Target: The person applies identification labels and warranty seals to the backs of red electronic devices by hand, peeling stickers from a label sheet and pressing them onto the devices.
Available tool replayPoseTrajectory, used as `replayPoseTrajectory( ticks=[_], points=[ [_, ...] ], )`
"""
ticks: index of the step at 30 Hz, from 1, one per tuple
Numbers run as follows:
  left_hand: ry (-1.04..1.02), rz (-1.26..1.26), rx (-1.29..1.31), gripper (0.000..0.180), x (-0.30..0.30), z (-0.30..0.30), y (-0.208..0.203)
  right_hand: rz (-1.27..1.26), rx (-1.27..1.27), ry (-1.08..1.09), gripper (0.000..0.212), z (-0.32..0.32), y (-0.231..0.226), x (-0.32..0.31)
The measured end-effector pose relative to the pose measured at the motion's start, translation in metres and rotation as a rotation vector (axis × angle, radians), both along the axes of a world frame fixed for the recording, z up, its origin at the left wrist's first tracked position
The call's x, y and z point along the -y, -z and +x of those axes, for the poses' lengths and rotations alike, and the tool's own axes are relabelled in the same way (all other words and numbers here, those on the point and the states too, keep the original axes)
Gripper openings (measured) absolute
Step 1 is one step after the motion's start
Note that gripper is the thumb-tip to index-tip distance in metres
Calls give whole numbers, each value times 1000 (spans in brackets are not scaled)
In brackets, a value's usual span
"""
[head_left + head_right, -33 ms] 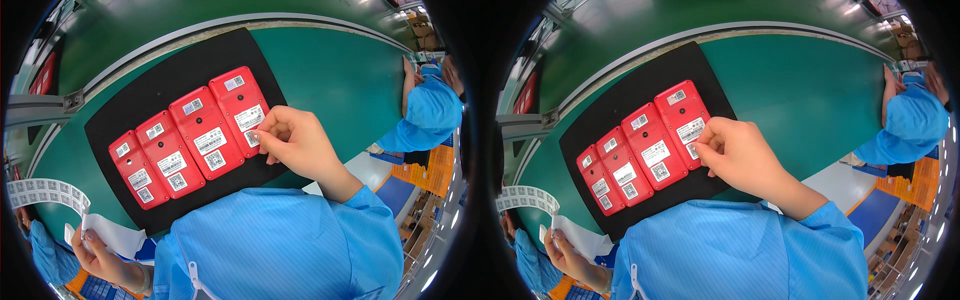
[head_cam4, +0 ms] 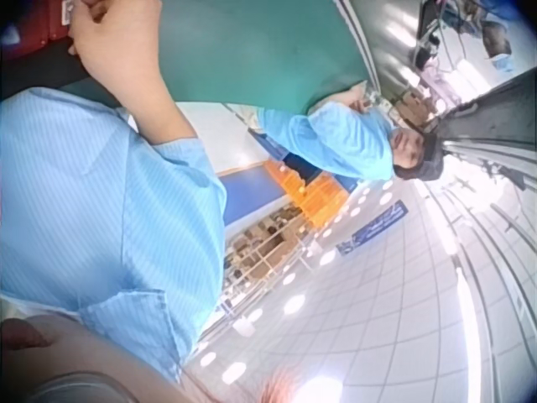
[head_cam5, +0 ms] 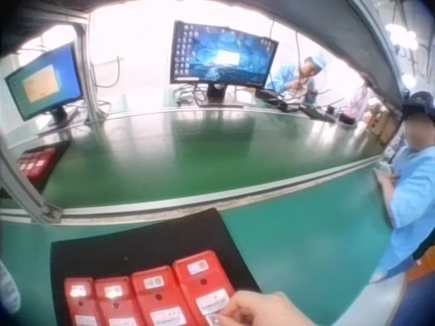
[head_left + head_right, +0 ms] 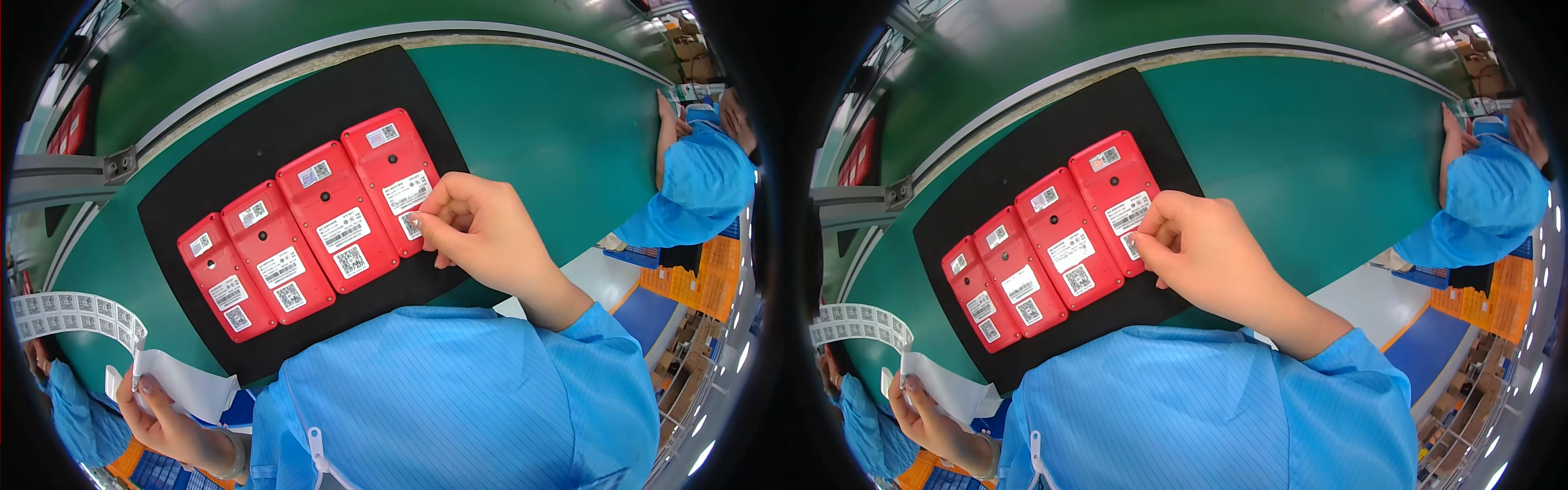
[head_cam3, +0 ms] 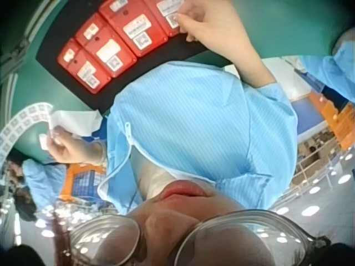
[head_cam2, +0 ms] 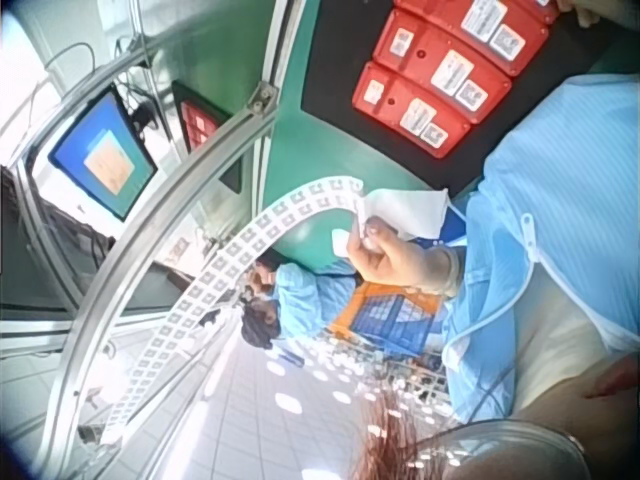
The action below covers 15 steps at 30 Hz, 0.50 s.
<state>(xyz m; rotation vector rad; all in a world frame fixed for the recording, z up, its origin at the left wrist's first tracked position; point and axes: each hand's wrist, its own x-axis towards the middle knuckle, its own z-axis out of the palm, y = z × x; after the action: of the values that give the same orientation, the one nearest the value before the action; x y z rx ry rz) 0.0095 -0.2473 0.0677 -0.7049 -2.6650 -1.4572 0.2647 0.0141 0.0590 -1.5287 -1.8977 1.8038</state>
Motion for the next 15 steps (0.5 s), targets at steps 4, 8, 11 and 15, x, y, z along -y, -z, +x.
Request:
replayPoseTrajectory(
  ticks=[4, 8, 11, 15],
  points=[
    [13, 64, -4, 19, 0, -4, 5, 462, 90, -191, 15, -4, 0, 6],
    [-33, 147, 34, 19, 17, -7, 8, 571, 576, -194, 28, -9, -16, 0],
    [-19, 204, 71, 19, 31, -13, 16, 1145, 308, -438, 60, -8, 8, 15],
    [13, 166, 71, 16, 37, -13, 14, 1106, 283, -708, 85, -54, 26, 39]
  ],
)
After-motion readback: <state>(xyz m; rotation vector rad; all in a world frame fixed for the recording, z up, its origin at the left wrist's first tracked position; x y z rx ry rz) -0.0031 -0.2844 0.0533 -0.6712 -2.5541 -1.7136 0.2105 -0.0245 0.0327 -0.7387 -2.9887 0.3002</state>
